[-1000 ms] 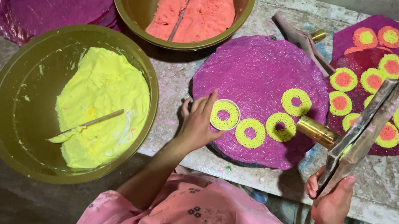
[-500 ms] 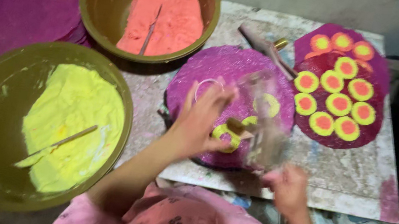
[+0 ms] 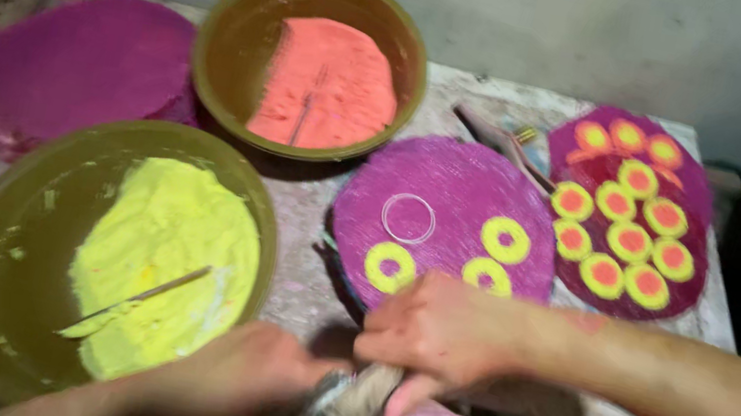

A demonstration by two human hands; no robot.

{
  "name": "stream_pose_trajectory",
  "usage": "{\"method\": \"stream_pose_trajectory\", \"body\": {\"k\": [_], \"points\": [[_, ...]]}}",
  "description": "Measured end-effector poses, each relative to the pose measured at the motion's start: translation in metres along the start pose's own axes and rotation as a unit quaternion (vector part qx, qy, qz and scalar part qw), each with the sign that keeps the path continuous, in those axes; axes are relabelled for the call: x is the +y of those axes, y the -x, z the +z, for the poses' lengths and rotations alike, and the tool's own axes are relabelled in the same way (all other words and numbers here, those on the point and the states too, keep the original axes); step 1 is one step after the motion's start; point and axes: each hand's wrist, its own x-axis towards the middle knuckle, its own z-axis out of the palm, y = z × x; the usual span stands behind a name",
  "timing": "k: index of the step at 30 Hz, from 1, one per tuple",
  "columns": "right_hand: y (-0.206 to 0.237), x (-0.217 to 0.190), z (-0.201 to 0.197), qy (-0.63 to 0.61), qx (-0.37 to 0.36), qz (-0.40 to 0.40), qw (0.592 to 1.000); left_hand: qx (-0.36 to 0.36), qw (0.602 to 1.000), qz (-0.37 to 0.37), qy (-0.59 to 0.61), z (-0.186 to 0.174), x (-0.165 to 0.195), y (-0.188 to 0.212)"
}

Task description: The person uses a wooden press to shape yellow dough into rings on a purple mat, then fills the centers with pink dough using the same press. The finished pieces are arranged on a second purple mat.

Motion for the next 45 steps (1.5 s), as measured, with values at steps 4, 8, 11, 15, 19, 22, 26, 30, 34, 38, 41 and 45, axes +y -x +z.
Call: {"method": "stream_pose_trajectory", "body": {"k": [4, 8, 11, 15, 19, 22, 26, 30, 34, 38, 41, 45], "points": [[-0.043, -0.006, 0.017, -0.208, -0.077, 0.017, 0.975, 0.045, 0.99, -0.132, -0.012, 0.008, 0.008, 0.055], [-0.083, 0.01, 0.032, -0.293, -0.113, 0.01, 0.949, 0.153, 0.979, -0.134, -0.002, 0.011, -0.006, 0.112], [-0.108, 0.019, 0.038, -0.344, -0.122, 0.011, 0.931, 0.165, 0.966, -0.195, 0.028, 0.014, -0.019, 0.16], [-0.137, 0.038, 0.024, -0.248, -0.06, -0.015, 0.967, 0.371, 0.626, -0.362, 0.583, 0.013, -0.068, 0.207], [-0.185, 0.074, 0.01, 0.203, 0.032, -0.107, 0.973, 0.292, 0.762, -0.17, 0.553, 0.02, -0.13, 0.275], [-0.239, 0.105, 0.005, 0.428, 0.057, -0.208, 0.878, 0.251, 0.757, 0.003, 0.603, 0.042, -0.176, 0.291], [-0.293, 0.122, 0.029, 0.404, 0.173, -0.126, 0.889, 0.375, 0.676, -0.02, 0.634, 0.085, -0.229, 0.272], [-0.32, 0.131, 0.112, 0.032, 0.216, 0.111, 0.97, 0.608, 0.673, -0.087, 0.412, 0.085, -0.265, 0.3], [-0.35, 0.149, 0.205, 0.104, -0.183, 0.227, 0.951, 0.706, 0.677, -0.205, -0.023, 0.069, -0.269, 0.335], [-0.37, 0.161, 0.239, 0.103, -0.177, 0.184, 0.961, 0.765, 0.604, -0.215, 0.058, 0.062, -0.265, 0.343], [-0.388, 0.17, 0.226, 0.115, -0.177, 0.185, 0.96, 0.773, 0.597, -0.209, -0.057, 0.061, -0.269, 0.342], [-0.424, 0.179, 0.216, 0.248, -0.234, 0.163, 0.926, 0.783, 0.582, -0.219, 0.003, 0.062, -0.277, 0.346]]}}
